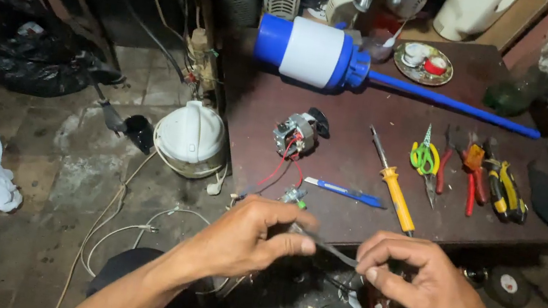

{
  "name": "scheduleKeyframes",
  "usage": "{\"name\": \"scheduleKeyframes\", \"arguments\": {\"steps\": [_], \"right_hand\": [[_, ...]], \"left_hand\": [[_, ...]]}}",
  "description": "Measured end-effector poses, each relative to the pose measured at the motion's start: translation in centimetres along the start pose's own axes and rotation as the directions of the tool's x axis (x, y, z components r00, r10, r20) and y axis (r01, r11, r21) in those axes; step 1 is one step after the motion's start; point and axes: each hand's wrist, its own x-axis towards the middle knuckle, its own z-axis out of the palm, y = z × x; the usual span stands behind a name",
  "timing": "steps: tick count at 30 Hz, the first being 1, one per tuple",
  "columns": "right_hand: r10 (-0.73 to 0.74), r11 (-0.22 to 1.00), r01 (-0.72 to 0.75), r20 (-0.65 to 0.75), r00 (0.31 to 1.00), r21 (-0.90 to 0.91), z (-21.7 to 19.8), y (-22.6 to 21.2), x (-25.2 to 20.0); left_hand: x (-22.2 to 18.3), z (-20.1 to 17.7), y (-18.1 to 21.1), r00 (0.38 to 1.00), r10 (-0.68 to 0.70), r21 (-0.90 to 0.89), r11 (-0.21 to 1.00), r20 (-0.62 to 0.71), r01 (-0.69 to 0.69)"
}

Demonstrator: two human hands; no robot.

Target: Repairing and inspecting a small electric motor assembly using a screwdriver on a workbench.

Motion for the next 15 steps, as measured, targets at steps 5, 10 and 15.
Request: {"name": "scheduleKeyframes", "arguments": {"steps": [5, 10, 15], "right_hand": [[0.152, 0.985, -0.143, -0.102, 0.983, 0.097, -0.1, 0.1, 1.6], [0.054, 0.989, -0.002, -0.35, 0.935, 0.147, 0.0, -0.2, 4.2], [-0.174, 0.917, 0.017, -0.361, 0.916, -0.398, -0.1, -1.3, 6.1]], "left_hand": [[1.0, -0.5, -1.2, 0.989, 0.066, -0.112, 0.99, -0.133, -0.081], [1.6, -0.4, -2.1, 0.961, -0.168, -0.295, 0.95, -0.221, 0.099], [2.0, 0.3, -2.4, 0.955, -0.072, -0.229, 0.974, -0.287, 0.005]]}}
